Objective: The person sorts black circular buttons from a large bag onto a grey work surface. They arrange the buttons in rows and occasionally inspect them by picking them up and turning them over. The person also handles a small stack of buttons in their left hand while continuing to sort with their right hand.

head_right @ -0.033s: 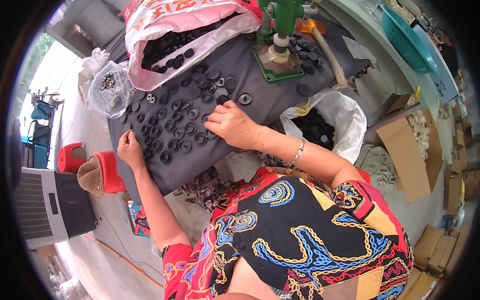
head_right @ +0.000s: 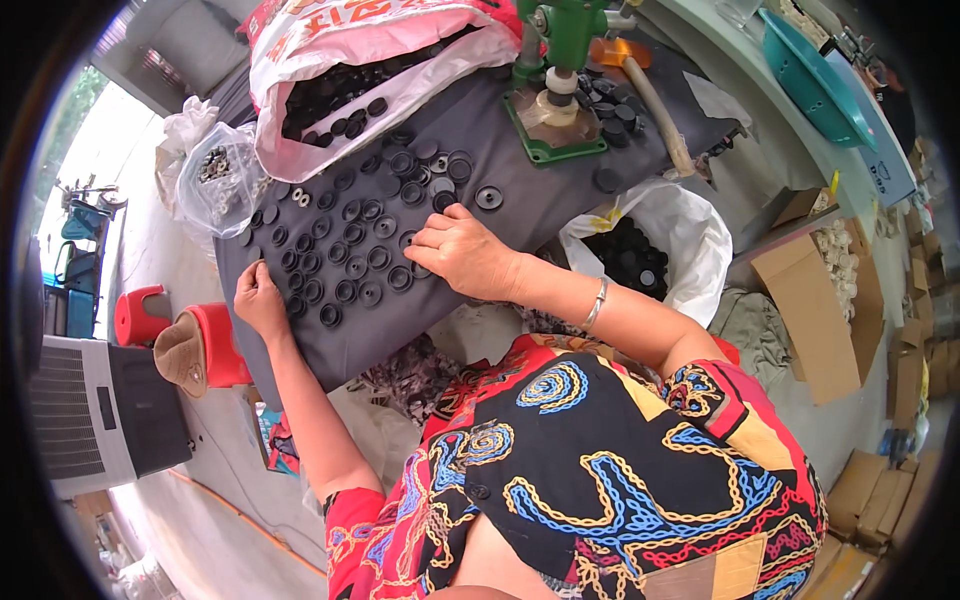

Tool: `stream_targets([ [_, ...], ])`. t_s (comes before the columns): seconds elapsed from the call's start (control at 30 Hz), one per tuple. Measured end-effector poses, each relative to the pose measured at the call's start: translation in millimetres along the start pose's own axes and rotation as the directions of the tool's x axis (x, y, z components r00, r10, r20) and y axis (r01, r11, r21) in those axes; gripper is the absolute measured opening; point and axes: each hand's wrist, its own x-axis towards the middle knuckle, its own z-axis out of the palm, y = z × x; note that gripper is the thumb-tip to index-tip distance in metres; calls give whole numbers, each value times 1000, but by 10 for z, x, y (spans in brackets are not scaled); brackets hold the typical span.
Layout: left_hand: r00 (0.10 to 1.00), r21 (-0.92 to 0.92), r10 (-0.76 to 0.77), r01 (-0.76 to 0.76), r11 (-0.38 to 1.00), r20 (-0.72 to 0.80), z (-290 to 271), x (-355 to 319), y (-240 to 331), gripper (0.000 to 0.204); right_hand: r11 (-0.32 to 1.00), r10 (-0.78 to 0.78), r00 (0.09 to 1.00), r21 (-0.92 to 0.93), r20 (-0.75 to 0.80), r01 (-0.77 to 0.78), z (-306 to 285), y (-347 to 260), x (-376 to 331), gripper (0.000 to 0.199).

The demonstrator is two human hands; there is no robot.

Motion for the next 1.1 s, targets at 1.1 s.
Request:
stream_targets([
  [1.1, 1000, -6, -17, 17, 1000, 4, 4, -19, 15, 11, 968, 248, 961, -62, 122, -242, -372, 5, -328, 33],
])
